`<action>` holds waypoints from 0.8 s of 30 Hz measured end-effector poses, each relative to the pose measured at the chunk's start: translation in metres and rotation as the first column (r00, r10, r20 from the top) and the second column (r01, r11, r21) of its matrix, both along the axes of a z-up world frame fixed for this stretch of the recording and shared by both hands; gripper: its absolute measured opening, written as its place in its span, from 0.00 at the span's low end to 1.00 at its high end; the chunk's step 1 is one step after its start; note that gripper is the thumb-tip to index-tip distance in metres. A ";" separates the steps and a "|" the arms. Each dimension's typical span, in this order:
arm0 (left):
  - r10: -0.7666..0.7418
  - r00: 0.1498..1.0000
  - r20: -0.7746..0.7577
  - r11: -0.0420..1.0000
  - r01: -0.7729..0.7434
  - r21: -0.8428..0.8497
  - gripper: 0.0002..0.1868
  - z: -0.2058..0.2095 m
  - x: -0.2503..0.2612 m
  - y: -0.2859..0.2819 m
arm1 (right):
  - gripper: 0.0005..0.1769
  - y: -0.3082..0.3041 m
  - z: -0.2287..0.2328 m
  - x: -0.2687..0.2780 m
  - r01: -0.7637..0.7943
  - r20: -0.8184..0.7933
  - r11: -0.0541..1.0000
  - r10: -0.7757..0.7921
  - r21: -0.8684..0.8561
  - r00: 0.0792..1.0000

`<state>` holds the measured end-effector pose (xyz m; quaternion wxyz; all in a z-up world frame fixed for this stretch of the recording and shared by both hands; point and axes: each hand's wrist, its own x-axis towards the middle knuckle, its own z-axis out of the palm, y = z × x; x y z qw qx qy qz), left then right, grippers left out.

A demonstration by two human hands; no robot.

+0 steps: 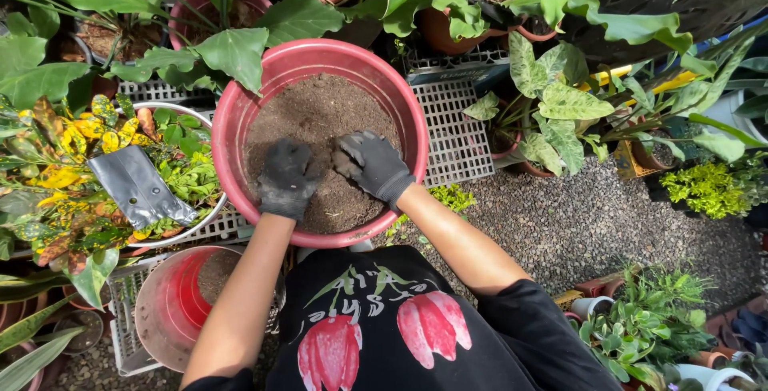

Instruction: Mixing and preparing soil in a large pot using hands and pouring soil from one container to another.

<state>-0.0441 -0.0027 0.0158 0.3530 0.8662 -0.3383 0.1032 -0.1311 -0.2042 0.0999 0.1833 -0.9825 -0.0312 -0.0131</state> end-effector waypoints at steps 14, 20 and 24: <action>-0.121 0.992 -0.047 0.891 0.129 0.436 0.50 0.039 -0.009 -0.019 | 0.17 -0.068 0.034 0.028 -0.014 0.075 0.244 -0.241 0.970 0.968; -0.123 0.988 -0.099 0.934 0.148 0.324 0.39 0.012 -0.006 -0.019 | 0.09 -0.216 -0.077 0.072 -0.067 -0.064 -0.324 -0.377 0.944 0.924; -0.094 0.989 -0.117 0.940 0.127 0.318 0.37 0.032 -0.001 -0.021 | 0.06 -0.278 -0.159 0.130 0.305 -0.345 -0.163 -0.506 0.938 0.791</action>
